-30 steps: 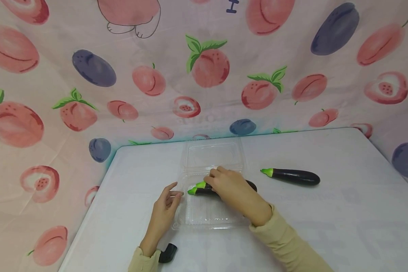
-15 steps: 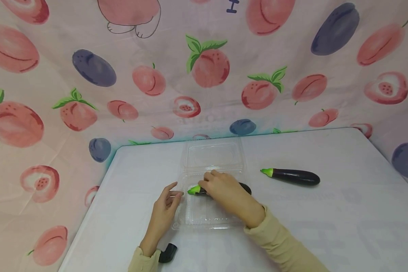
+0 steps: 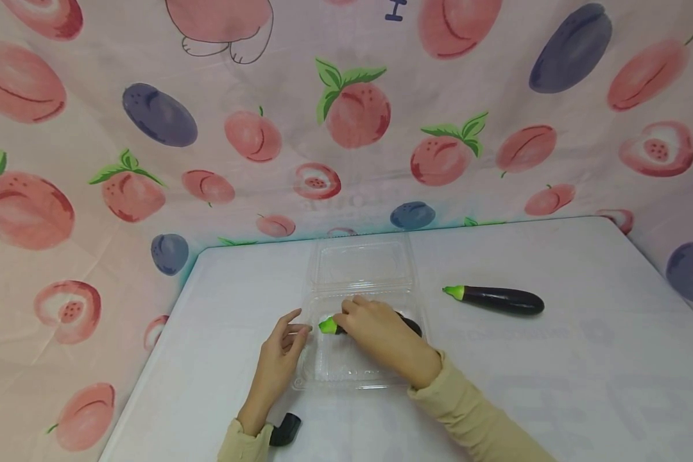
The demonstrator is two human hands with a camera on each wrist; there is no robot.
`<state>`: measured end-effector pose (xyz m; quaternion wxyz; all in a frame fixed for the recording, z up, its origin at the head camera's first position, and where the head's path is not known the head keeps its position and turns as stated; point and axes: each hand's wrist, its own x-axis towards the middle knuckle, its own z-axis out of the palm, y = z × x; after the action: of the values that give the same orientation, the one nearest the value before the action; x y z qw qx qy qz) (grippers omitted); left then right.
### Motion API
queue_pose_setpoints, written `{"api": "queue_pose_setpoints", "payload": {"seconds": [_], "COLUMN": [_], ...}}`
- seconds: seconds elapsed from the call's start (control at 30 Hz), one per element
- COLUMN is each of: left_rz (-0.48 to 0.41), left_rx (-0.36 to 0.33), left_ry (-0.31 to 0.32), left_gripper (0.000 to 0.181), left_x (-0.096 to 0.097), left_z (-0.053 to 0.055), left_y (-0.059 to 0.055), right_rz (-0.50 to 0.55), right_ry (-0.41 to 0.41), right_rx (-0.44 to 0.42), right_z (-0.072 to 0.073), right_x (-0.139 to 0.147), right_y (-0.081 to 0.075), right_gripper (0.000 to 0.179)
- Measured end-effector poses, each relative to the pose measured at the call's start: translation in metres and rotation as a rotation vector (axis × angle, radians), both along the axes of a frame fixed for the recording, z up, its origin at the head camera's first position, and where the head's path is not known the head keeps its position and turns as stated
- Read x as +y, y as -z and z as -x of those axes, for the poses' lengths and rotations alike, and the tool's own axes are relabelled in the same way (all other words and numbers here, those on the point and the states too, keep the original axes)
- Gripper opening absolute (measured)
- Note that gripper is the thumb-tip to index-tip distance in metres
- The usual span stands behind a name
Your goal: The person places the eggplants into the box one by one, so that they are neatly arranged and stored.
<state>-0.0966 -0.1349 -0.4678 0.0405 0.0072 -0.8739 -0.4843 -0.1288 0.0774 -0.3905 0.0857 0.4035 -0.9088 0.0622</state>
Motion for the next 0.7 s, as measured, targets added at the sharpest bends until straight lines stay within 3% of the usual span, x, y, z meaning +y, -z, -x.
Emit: {"api": "queue_pose_setpoints", "payload": {"seconds": [0.7], "left_rz": [0.003], "left_rx": [-0.009], "left_ry": [0.003], "left_gripper": [0.047], "left_x": [0.0], "left_z": [0.001], "left_y": [0.0], "right_rz": [-0.02], "right_ry": [-0.025], "right_rx": [0.051], "right_z": [0.002], "right_x": [-0.007], "right_y": [0.013], "right_gripper": [0.017]}}
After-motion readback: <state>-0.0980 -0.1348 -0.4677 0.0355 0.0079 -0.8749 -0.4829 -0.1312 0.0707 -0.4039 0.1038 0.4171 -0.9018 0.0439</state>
